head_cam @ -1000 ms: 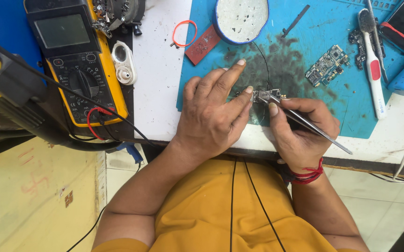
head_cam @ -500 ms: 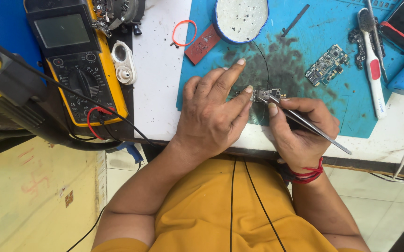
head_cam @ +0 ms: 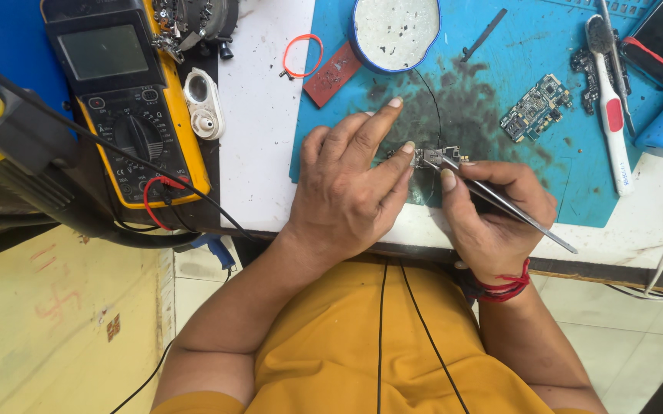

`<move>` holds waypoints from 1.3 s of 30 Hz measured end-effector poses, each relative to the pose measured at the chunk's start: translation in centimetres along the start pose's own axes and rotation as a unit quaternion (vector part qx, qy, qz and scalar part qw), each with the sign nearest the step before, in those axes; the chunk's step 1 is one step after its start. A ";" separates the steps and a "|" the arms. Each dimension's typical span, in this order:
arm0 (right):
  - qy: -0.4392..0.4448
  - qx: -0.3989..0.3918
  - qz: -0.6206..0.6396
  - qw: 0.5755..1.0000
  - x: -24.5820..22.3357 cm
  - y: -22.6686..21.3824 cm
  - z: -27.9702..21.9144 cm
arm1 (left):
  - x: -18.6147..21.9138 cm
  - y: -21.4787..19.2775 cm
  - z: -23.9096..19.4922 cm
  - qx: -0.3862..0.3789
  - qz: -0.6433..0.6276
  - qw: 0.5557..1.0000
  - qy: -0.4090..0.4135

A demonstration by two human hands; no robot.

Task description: The person uses a multimeter probe to test points on a small circuit board held with tweezers. They then apply a liquid from a yellow bottle and scrub the board with a toothbrush, repeating the application and scrubbing. Finally, they use tweezers to adjust components on the board.

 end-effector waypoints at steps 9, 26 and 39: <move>0.000 0.005 0.001 1.000 0.1 -0.1 -0.1 | 0.1 -0.1 0.0 -0.005 0.004 1.000 0.004; -0.060 0.013 0.085 0.994 -0.7 0.1 0.0 | 0.7 -0.7 -0.1 0.037 -0.002 0.997 0.072; -0.270 -0.017 0.002 0.963 -2.6 -0.4 -0.3 | 1.3 -1.5 -1.0 0.082 -0.013 0.990 0.111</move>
Point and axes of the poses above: each hand's wrist, its own z-axis towards the middle knuckle, its own y-axis out of the palm, x = y × z, the point moved 1 cm from there along z, towards the middle knuckle, and after that the axes turned 12 degrees about x, right-handed, at the moved point
